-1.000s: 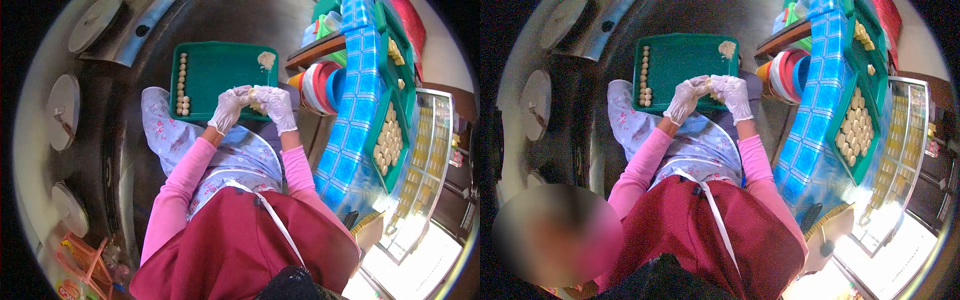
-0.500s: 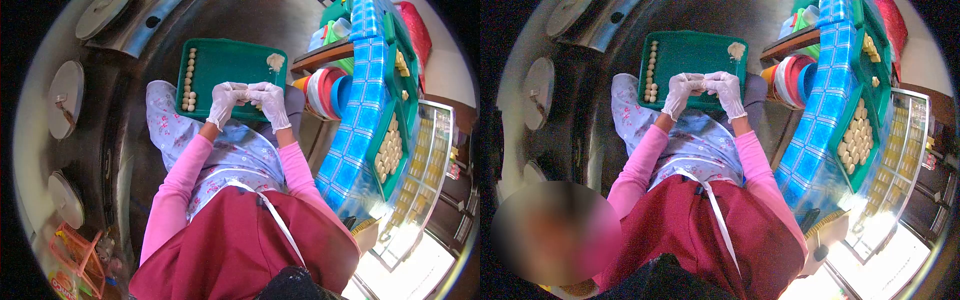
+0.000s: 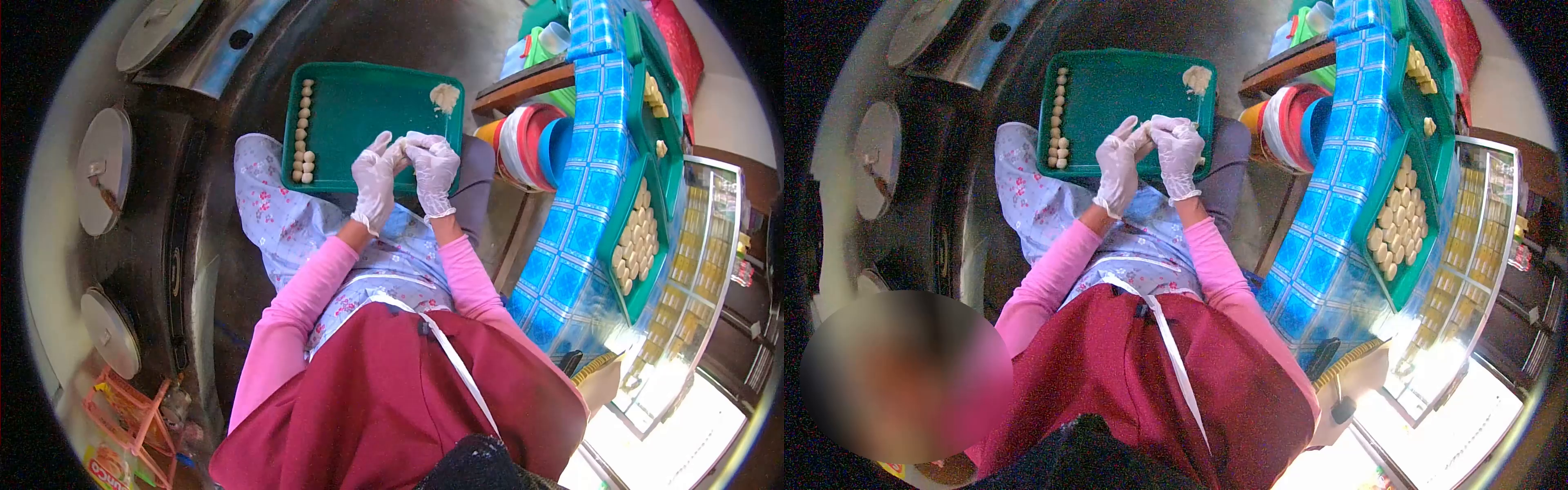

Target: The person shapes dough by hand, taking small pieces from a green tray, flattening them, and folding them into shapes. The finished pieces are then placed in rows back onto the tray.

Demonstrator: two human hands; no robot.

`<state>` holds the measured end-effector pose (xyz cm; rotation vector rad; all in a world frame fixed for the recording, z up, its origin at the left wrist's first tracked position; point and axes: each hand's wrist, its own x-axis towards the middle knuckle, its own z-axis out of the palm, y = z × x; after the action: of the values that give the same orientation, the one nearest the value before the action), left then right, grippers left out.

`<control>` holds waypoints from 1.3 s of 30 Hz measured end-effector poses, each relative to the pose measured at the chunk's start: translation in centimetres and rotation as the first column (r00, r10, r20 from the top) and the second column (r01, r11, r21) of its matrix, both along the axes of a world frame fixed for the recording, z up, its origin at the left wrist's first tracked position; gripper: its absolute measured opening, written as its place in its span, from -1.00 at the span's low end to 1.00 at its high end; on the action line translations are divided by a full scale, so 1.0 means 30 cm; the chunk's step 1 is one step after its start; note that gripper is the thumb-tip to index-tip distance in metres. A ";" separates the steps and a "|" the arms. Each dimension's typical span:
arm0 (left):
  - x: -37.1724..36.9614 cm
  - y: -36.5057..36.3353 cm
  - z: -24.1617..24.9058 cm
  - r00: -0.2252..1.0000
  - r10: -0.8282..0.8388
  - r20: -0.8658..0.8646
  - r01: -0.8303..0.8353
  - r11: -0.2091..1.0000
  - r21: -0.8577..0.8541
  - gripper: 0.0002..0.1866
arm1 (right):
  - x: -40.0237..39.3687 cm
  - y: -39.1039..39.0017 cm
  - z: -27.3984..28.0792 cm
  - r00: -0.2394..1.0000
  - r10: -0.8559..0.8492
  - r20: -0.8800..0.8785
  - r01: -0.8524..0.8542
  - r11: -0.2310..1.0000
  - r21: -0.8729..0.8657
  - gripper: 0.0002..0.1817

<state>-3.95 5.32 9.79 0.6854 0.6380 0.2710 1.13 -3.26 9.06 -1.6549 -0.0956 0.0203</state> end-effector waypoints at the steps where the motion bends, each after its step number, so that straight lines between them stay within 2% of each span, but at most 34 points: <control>1: -0.017 -0.015 -0.019 0.999 0.004 0.047 -0.002 1.000 -0.026 -0.39 | 0.004 -0.001 -0.005 0.999 0.009 0.043 -0.009 1.000 -0.005 -0.85; 2: -0.022 -0.012 -0.028 0.999 -0.015 0.036 0.014 0.999 0.033 -0.40 | 0.006 -0.002 -0.010 0.996 0.020 0.086 -0.019 1.000 -0.010 -0.84; 4: -0.032 0.010 -0.015 0.999 -0.051 0.011 0.049 0.988 0.149 -0.41 | 0.007 -0.006 0.030 0.994 0.081 -0.074 -0.079 0.996 0.028 -0.84; 5: -0.038 0.032 -0.011 0.990 -0.138 -0.032 0.142 0.973 0.181 -0.47 | 0.009 -0.016 0.055 0.982 0.112 -0.155 -0.105 0.993 0.048 -0.84; 8: -0.032 0.090 -0.013 0.971 -0.225 -0.083 0.235 0.961 0.144 -0.56 | 0.068 -0.053 0.095 0.867 0.233 -0.440 -0.225 0.972 0.071 -0.81; 9: -0.027 0.108 0.020 0.969 -0.209 -0.135 0.238 0.934 0.265 -0.62 | 0.084 -0.058 0.084 0.838 0.274 -0.472 -0.229 0.962 0.152 -0.80; 12: 0.003 0.171 0.043 0.883 -0.447 -0.145 0.467 0.866 0.179 -0.65 | 0.105 -0.073 0.083 0.768 0.402 -0.498 -0.340 0.915 0.216 -0.79; 13: 0.010 0.179 0.028 0.857 -0.510 -0.078 0.516 0.847 0.129 -0.67 | 0.096 -0.068 0.090 0.791 0.434 -0.431 -0.403 0.900 0.166 -0.79; 15: 0.022 0.187 -0.027 0.880 -0.475 -0.028 0.476 0.878 0.047 -0.68 | 0.090 -0.052 0.120 0.817 0.502 -0.283 -0.510 0.859 0.051 -0.78; 18: 0.015 0.175 -0.074 0.908 -0.420 0.010 0.416 0.895 -0.159 -0.70 | 0.079 -0.034 0.194 0.841 0.525 -0.132 -0.530 0.748 -0.399 -0.77; 19: 0.013 0.169 -0.084 0.917 -0.399 0.014 0.390 0.889 -0.240 -0.71 | 0.083 -0.040 0.172 0.859 0.501 -0.107 -0.505 0.795 -0.336 -0.80; 22: 0.014 0.166 -0.096 0.901 -0.431 0.051 0.417 0.828 -0.375 -0.75 | 0.109 -0.067 0.156 0.791 0.442 -0.423 -0.516 0.853 -0.072 -0.83; 25: -0.002 0.170 -0.059 0.889 -0.444 0.107 0.443 0.781 -0.440 -0.76 | 0.105 -0.073 0.115 0.786 0.448 -0.426 -0.455 0.886 0.092 -0.87; 26: 0.000 0.170 -0.066 0.872 -0.482 0.080 0.477 0.804 -0.355 -0.75 | 0.100 -0.074 0.108 0.782 0.449 -0.432 -0.438 0.889 0.132 -0.87; 28: 0.005 0.169 -0.081 0.835 -0.550 0.014 0.543 0.821 -0.178 -0.74 | 0.084 -0.056 0.132 0.817 0.482 -0.316 -0.491 0.869 0.057 -0.86; 29: 0.000 0.167 -0.089 0.848 -0.529 -0.003 0.523 0.840 -0.146 -0.72 | 0.075 -0.050 0.141 0.828 0.497 -0.260 -0.511 0.860 0.017 -0.85; 31: 0.000 0.163 -0.082 0.871 -0.490 -0.029 0.487 0.870 -0.076 -0.68 | 0.077 -0.049 0.140 0.824 0.560 -0.089 -0.547 0.743 -0.385 -0.82; 33: 0.013 0.152 -0.065 0.872 -0.490 -0.001 0.490 0.871 -0.039 -0.67 | 0.076 -0.050 0.130 0.804 0.595 0.011 -0.420 0.580 -0.698 -0.79; 36: 0.016 0.167 -0.020 0.848 -0.530 0.007 0.530 0.848 0.016 -0.63 | 0.085 -0.072 0.149 0.822 0.569 -0.024 -0.490 0.684 -0.540 -0.78; 39: 0.011 0.177 -0.021 0.803 -0.596 -0.017 0.596 0.802 0.053 -0.57 | 0.090 -0.097 0.165 0.832 0.518 -0.197 -0.553 0.759 -0.344 -0.84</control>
<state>-3.63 10.63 9.17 0.9060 0.3847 -0.3035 3.83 -6.17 14.02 -1.9699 -0.5307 0.5909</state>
